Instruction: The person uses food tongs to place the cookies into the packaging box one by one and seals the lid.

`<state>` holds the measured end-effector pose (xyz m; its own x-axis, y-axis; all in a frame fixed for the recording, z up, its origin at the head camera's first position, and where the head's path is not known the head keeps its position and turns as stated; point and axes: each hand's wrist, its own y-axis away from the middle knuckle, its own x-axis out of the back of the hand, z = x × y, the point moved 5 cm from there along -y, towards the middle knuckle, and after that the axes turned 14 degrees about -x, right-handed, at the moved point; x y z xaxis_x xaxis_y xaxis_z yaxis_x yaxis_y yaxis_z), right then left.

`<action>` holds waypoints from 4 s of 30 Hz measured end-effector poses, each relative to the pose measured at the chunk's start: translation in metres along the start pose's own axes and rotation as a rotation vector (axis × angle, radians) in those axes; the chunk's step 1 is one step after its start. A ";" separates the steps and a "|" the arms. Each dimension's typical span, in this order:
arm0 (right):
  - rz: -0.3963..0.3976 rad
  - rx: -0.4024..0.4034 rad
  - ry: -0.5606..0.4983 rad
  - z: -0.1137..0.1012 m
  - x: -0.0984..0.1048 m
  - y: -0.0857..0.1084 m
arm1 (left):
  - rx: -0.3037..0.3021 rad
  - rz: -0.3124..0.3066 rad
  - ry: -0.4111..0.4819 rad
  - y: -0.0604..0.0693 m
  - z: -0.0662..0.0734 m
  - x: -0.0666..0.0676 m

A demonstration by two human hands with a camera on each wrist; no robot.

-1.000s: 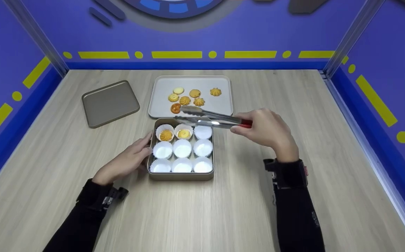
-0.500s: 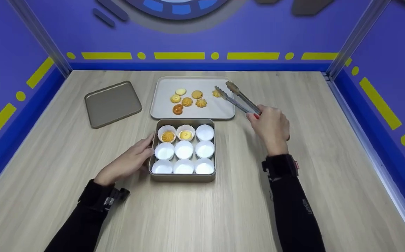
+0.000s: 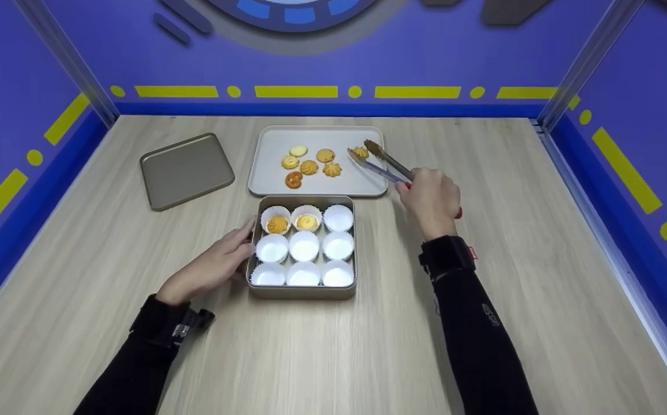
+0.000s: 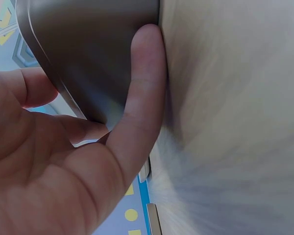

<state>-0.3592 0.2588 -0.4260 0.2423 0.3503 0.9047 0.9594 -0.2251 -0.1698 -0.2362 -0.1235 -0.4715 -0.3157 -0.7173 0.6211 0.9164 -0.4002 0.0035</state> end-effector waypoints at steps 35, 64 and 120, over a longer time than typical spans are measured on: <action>-0.018 0.155 0.077 0.011 0.048 0.028 | -0.017 0.000 -0.004 -0.001 0.000 0.000; 0.010 0.644 0.384 -0.048 0.116 0.103 | -0.001 -0.015 -0.011 0.000 0.000 0.000; 0.025 0.699 0.547 -0.099 0.125 0.117 | -0.020 -0.001 0.006 0.000 0.000 0.001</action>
<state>-0.2311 0.1865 -0.2943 0.3331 -0.1714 0.9272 0.8670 0.4422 -0.2297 -0.2363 -0.1238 -0.4708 -0.3180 -0.7205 0.6163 0.9112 -0.4118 -0.0113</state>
